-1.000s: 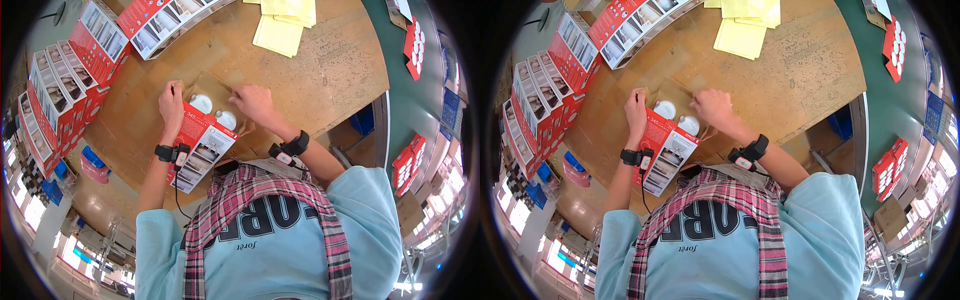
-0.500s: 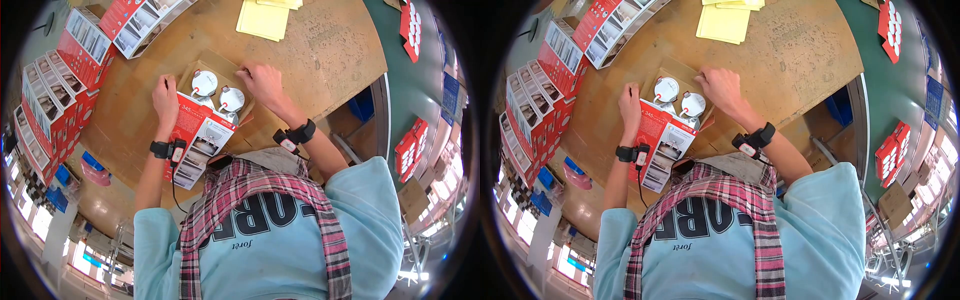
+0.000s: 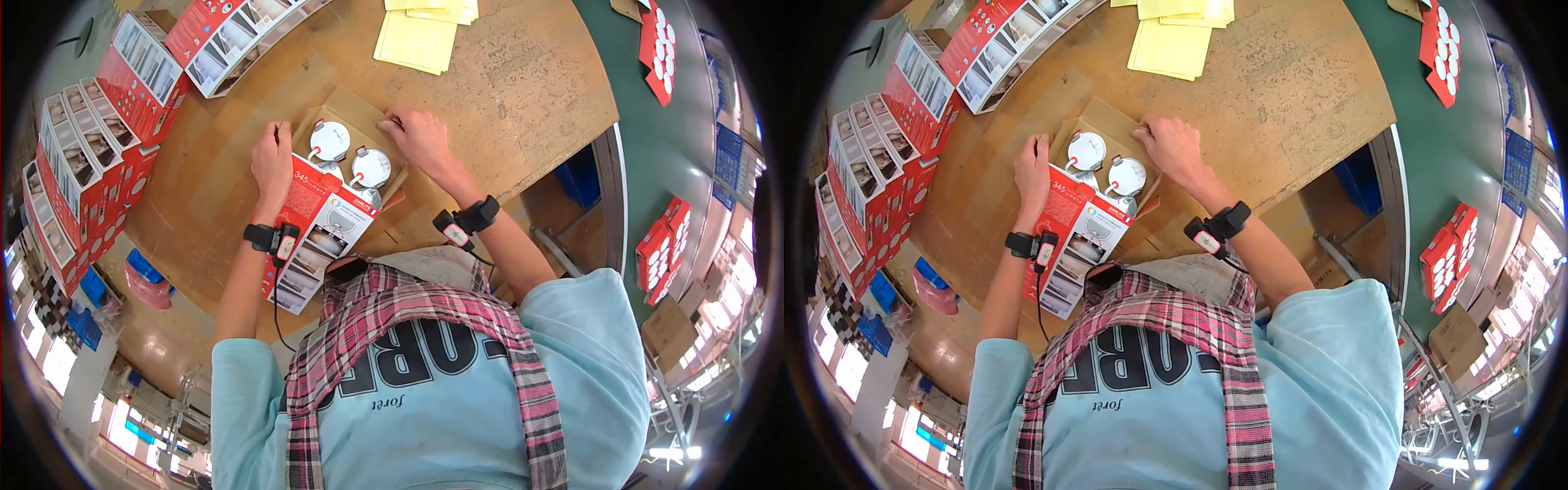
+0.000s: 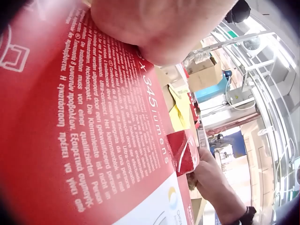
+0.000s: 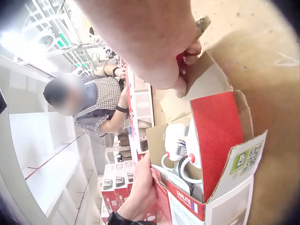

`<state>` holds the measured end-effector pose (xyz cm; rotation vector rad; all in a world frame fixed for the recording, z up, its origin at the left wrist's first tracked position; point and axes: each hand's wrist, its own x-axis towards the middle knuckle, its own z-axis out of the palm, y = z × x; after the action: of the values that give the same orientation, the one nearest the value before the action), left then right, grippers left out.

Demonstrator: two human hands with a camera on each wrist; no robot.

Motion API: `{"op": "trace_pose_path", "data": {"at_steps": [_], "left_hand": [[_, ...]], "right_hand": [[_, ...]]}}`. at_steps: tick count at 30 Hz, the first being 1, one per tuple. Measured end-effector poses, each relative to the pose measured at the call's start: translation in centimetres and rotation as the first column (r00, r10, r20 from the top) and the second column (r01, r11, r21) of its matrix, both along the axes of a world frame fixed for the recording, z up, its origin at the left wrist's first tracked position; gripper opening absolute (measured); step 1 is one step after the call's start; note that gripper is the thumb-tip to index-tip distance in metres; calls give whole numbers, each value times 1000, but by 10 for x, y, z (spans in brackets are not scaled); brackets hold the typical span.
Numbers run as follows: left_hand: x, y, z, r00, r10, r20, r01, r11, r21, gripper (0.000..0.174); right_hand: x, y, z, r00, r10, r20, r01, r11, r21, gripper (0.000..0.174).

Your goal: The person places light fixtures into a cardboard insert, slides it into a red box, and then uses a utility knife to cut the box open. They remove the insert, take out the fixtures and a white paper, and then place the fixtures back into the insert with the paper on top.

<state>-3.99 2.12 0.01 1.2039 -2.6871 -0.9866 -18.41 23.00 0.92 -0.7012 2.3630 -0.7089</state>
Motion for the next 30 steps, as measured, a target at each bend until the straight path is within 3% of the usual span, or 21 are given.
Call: {"op": "trace_pose_path", "data": {"at_steps": [6,30], "left_hand": [[-4,4,8,997,69,32,-72,995,73,35],[-4,4,3,998,58,-7,-58,998,8,39]], "right_hand": [[-2,-1,-5,1000,16,-21,-15,1000,11,22],[-1,0,-9,1000,-20,-10,19,1000,-16,23]]}}
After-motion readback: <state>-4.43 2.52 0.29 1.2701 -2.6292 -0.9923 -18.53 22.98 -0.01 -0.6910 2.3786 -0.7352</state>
